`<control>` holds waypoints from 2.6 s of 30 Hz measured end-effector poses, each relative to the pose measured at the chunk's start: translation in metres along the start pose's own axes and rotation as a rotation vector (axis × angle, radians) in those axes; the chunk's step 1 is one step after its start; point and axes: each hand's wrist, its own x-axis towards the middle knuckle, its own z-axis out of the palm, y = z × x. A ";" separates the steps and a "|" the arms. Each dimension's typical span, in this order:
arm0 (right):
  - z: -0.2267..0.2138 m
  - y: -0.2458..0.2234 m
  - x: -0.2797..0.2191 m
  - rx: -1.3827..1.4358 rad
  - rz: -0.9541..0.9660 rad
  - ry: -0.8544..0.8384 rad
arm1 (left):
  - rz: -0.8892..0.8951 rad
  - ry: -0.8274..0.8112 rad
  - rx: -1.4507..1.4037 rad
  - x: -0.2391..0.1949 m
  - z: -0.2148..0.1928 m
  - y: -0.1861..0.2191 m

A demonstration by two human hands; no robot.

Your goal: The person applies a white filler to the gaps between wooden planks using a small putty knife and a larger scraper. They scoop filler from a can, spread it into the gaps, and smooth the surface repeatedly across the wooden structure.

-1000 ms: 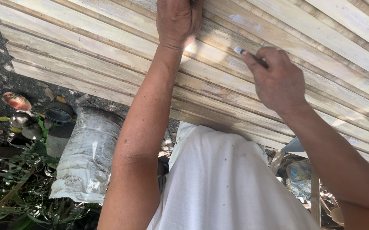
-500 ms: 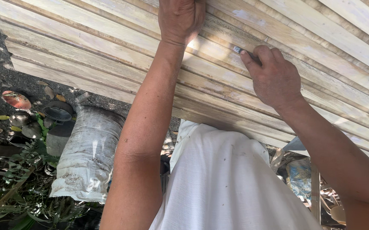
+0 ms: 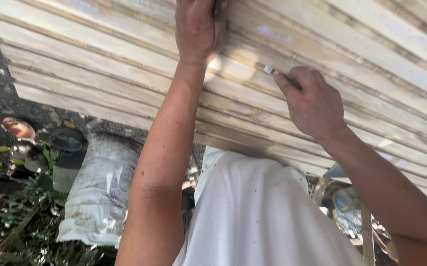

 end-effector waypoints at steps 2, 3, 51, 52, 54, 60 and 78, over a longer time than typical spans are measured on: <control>-0.008 0.010 0.008 -0.020 0.036 0.027 | 0.054 0.037 0.004 0.005 -0.005 0.005; -0.010 0.017 0.014 -0.037 0.067 0.016 | 0.037 0.026 -0.002 0.007 -0.007 0.005; -0.034 0.108 0.092 -0.009 -0.058 0.269 | 0.006 -0.083 0.043 0.004 -0.010 0.013; -0.035 0.111 0.094 0.027 -0.050 0.256 | 0.001 -0.082 0.046 0.005 -0.010 0.013; -0.040 0.113 0.094 0.099 -0.082 0.333 | 0.006 -0.071 0.032 0.011 -0.010 0.014; -0.055 0.115 0.097 0.361 0.060 0.329 | 0.053 -0.041 0.045 0.021 -0.017 0.024; -0.031 0.103 0.119 0.426 0.077 0.074 | 0.030 -0.049 0.039 0.014 -0.015 0.022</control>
